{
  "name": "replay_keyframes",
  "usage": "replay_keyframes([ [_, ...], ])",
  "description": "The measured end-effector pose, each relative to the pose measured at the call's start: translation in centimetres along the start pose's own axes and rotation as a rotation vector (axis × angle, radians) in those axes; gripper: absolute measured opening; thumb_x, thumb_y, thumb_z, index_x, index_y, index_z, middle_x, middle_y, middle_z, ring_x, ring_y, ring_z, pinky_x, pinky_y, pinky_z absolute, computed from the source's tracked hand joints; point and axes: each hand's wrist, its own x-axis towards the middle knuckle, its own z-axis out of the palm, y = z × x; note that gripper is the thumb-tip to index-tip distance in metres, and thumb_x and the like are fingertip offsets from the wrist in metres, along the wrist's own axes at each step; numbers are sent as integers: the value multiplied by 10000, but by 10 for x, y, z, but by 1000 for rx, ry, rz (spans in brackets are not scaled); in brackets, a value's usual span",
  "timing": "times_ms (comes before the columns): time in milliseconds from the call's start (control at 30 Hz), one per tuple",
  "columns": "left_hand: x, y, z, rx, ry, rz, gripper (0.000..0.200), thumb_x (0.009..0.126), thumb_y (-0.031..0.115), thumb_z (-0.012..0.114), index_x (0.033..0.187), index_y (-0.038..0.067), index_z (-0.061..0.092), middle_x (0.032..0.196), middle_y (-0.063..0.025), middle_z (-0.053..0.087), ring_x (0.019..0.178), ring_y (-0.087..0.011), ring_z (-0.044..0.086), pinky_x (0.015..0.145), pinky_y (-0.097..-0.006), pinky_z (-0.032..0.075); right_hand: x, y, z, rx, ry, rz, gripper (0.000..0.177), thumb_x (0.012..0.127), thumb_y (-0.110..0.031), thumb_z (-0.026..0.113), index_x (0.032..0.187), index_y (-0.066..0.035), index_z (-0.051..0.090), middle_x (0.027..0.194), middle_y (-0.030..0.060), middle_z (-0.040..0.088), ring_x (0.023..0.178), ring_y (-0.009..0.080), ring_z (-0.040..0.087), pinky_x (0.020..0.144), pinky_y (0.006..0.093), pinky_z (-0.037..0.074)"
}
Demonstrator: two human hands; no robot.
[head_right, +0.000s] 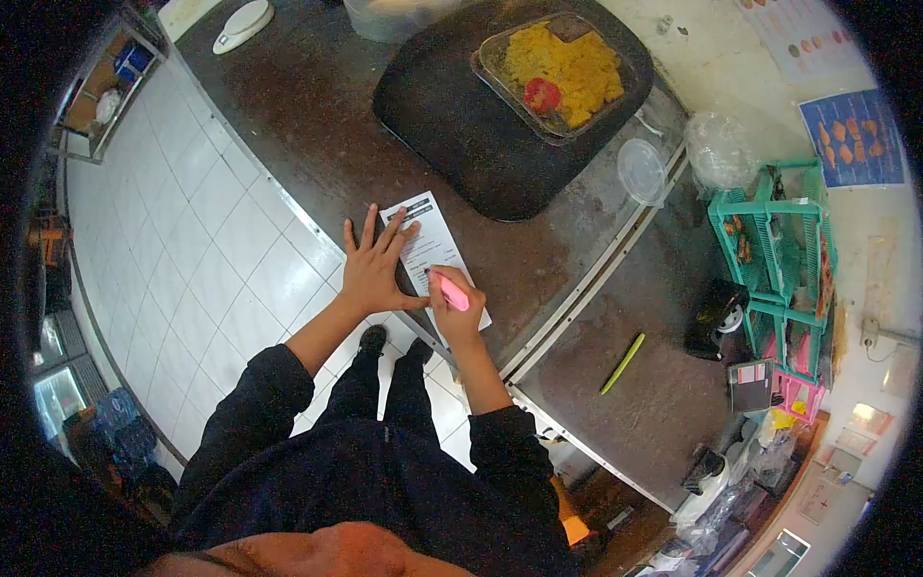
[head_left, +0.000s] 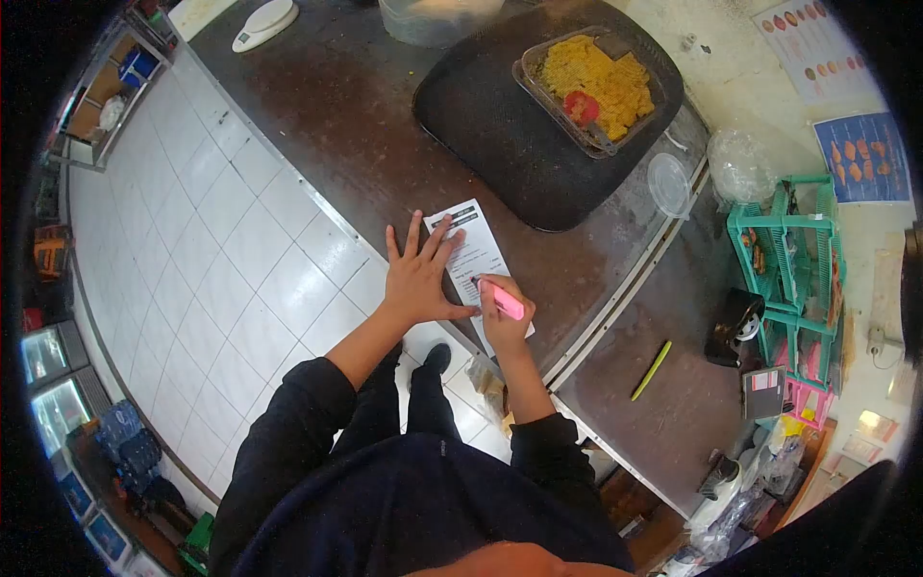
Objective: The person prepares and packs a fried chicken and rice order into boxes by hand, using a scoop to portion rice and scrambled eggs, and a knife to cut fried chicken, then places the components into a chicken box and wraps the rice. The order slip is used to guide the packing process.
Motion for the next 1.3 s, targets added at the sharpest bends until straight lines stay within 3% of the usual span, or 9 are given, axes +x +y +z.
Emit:
replay_keyframes([
  [433, 0, 0, -1, -27, -1, 3, 972, 431, 664, 600, 1218, 129, 403, 1344, -62, 258, 1248, -369, 127, 911, -636, 21, -3, -1, -11, -79, 19, 131, 100, 774, -111, 575, 761, -14, 558, 588, 56, 564, 509, 99, 537, 474, 233, 421],
  [567, 1, 0, -1, 4, -14, -1, 981, 425, 668, 601, 1216, 124, 404, 1344, -61, 257, 1249, -367, 122, 913, -633, 24, -11, -4, -10, -159, -82, -35, 105, 783, -120, 570, 759, -18, 560, 578, 53, 562, 504, 79, 529, 455, 223, 409],
  [667, -1, 2, -2, -4, -13, 1, 988, 421, 673, 601, 1216, 119, 405, 1345, -58, 257, 1250, -365, 120, 916, -631, 24, -12, -9, -15, -82, -87, 161, 99, 772, -124, 575, 757, -27, 564, 581, 69, 560, 501, 113, 546, 466, 234, 420],
  [733, 0, 0, 0, 23, -13, 2, 1000, 414, 682, 601, 1215, 116, 405, 1345, -56, 257, 1250, -365, 120, 917, -630, 23, -13, -9, -17, -161, -149, 20, 47, 758, -77, 568, 768, -31, 569, 583, 59, 559, 491, 128, 545, 468, 245, 423],
  [933, -1, 2, -1, 3, -8, 0, 1005, 414, 705, 590, 1213, 123, 409, 1348, -96, 238, 1250, -367, 118, 919, -626, 20, 12, 12, -66, -213, 295, -196, 70, 748, -43, 545, 806, -25, 578, 810, 103, 578, 694, 152, 561, 583, 242, 438],
  [967, -3, 3, -1, -9, -3, 1, 1006, 415, 710, 585, 1214, 125, 408, 1349, -112, 229, 1250, -370, 116, 921, -624, 17, 13, -2, -83, -181, 264, 159, 192, 739, -70, 568, 926, -34, 550, 843, 134, 570, 749, 232, 563, 661, 287, 445],
  [1033, -2, 2, -3, -19, 25, 8, 1009, 417, 720, 575, 1216, 127, 406, 1349, -143, 212, 1249, -377, 112, 925, -620, 10, 14, -13, -102, -550, 105, 63, 393, 713, -138, 609, 1067, -36, 470, 941, 171, 523, 867, 316, 521, 762, 357, 414],
  [1133, -5, 2, -1, 20, 4, 6, 1022, 413, 741, 555, 1238, 162, 388, 1354, -186, 171, 1246, -395, 97, 933, -610, -3, 9, -45, -88, -631, 119, 59, 557, 683, -199, 636, 1152, -30, 385, 1032, 197, 456, 994, 376, 426, 859, 416, 338],
  [1300, -11, -2, 3, 50, -6, 62, 993, 461, 755, 519, 1247, 167, 371, 1346, -191, 174, 1239, -411, 86, 918, -635, 24, 29, -15, -19, -683, -239, -70, 703, 630, -220, 681, 1204, -23, 326, 1078, 228, 418, 1006, 371, 407, 866, 423, 328],
])
